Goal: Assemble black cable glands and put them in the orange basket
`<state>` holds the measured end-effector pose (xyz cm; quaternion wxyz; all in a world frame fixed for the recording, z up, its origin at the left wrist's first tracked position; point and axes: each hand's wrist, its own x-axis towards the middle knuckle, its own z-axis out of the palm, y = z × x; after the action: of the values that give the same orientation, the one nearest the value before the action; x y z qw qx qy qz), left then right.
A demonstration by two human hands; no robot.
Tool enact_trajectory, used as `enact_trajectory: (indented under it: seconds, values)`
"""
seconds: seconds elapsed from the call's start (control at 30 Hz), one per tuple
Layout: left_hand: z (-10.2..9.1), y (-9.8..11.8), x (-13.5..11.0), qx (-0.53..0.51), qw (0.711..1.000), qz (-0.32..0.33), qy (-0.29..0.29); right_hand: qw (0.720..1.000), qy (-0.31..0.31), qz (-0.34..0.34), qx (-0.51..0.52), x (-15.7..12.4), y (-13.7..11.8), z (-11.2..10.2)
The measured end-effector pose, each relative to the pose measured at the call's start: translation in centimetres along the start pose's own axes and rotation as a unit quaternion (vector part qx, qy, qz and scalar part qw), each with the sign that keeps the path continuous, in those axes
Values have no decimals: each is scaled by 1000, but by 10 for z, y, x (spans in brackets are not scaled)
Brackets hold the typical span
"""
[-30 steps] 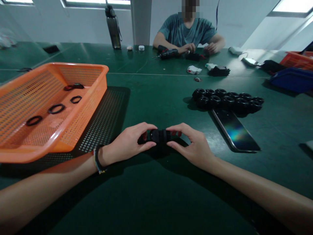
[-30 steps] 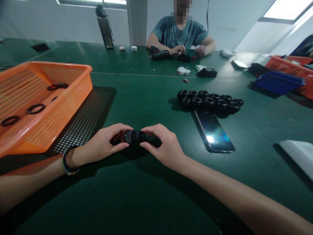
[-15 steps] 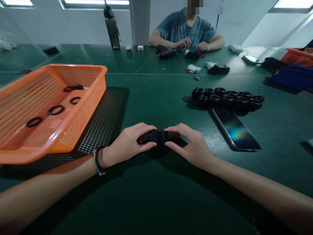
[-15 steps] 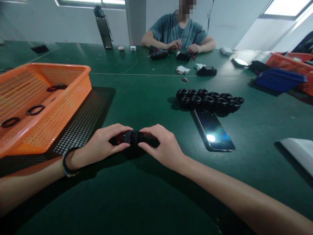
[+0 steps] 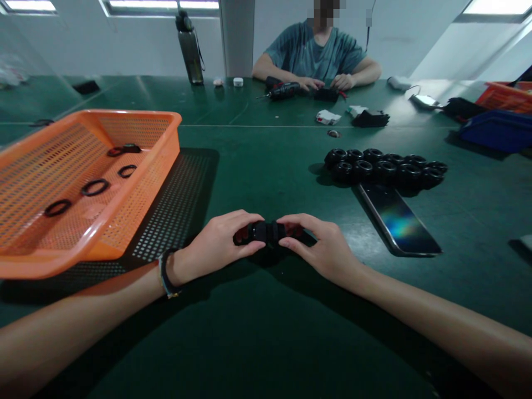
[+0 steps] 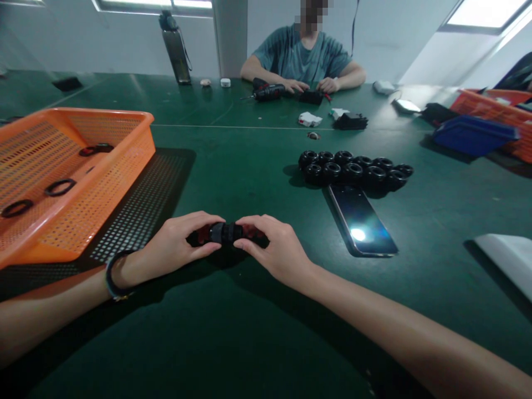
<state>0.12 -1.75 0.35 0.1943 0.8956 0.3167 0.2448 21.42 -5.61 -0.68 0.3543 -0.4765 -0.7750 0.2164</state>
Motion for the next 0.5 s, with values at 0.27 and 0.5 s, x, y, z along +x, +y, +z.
enact_trajectory:
  seconds: [0.27, 0.5]
  values:
    - [0, 0, 0, -1, 1000, -3, 2, 1000, -11, -17, -12, 0, 1, -1]
    - [1, -3, -1, 0, 1000, 11, 2, 1000, -7, -21, -14, 1, 1, -1]
